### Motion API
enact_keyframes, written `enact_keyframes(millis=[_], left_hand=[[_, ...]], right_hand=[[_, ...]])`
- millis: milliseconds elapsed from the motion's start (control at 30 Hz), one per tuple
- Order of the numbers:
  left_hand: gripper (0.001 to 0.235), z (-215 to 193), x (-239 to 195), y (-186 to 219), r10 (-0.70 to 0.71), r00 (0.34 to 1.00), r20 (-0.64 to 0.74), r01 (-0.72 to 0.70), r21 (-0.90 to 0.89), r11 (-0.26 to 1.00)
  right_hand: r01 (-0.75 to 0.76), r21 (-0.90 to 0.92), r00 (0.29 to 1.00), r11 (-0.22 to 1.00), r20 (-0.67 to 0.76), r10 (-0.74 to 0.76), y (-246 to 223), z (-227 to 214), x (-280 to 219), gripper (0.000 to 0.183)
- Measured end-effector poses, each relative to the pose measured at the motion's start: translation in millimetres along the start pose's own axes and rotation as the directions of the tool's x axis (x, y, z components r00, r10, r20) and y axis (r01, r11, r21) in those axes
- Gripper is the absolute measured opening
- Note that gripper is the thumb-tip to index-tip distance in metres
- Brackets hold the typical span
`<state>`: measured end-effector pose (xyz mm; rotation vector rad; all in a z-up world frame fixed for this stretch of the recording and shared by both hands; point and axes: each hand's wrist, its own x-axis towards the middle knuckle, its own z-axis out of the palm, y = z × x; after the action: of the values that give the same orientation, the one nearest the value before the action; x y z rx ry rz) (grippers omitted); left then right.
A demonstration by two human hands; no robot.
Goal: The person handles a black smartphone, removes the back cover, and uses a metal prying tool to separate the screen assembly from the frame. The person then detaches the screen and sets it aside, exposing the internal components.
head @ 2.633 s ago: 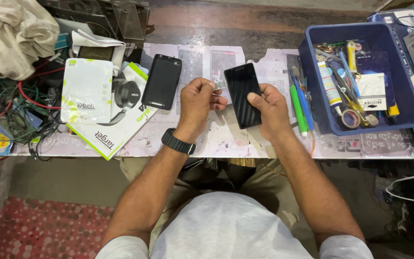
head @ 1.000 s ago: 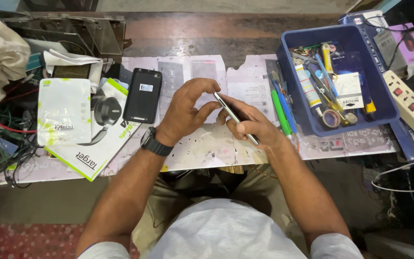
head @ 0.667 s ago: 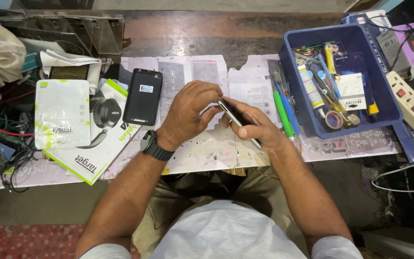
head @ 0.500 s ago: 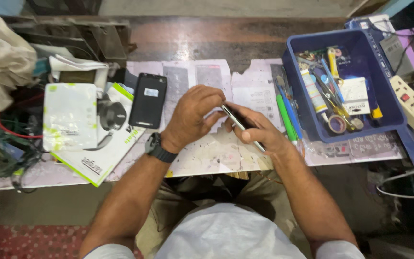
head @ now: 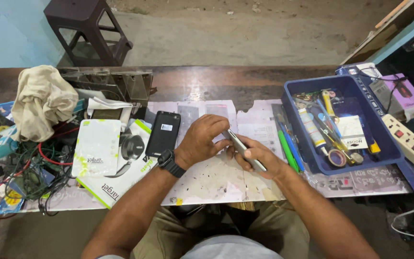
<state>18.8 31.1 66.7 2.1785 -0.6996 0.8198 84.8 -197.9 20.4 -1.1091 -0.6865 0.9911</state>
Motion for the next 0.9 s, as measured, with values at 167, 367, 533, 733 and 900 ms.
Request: enact_keyframes(millis=[167, 367, 533, 733, 900], left_hand=[[0.046, 4, -3, -4, -0.016, 1.0, -0.01, 0.016, -0.034, 0.999], [0.043, 4, -7, -3, -0.035, 0.999, -0.033, 0.033, -0.041, 0.999], [0.04, 2, -9, -2, -0.036, 0.999, -0.037, 0.034, -0.037, 0.999], [0.041, -2, -6, -1, -0.031, 0.999, -0.037, 0.029, -0.049, 0.998], [0.041, -1, -6, -8, -0.002, 1.0, -0.03, 0.001, -0.026, 1.0]], right_hand=[[-0.025, 0.05, 1.0, 0.998, -0.011, 0.026, 5, -5, 0, 0.105], [-0.04, 0.066, 0.999, 0.997, 0.006, 0.039, 7, -7, -1, 0.102], [-0.051, 0.089, 0.999, 0.995, -0.012, 0.052, 11, -6, 0, 0.101], [-0.055, 0.096, 0.997, 0.994, -0.051, 0.06, 14, -6, 0, 0.101], [-0.047, 0.024, 0.996, 0.999, -0.07, 0.048, 12, -7, 0, 0.104]])
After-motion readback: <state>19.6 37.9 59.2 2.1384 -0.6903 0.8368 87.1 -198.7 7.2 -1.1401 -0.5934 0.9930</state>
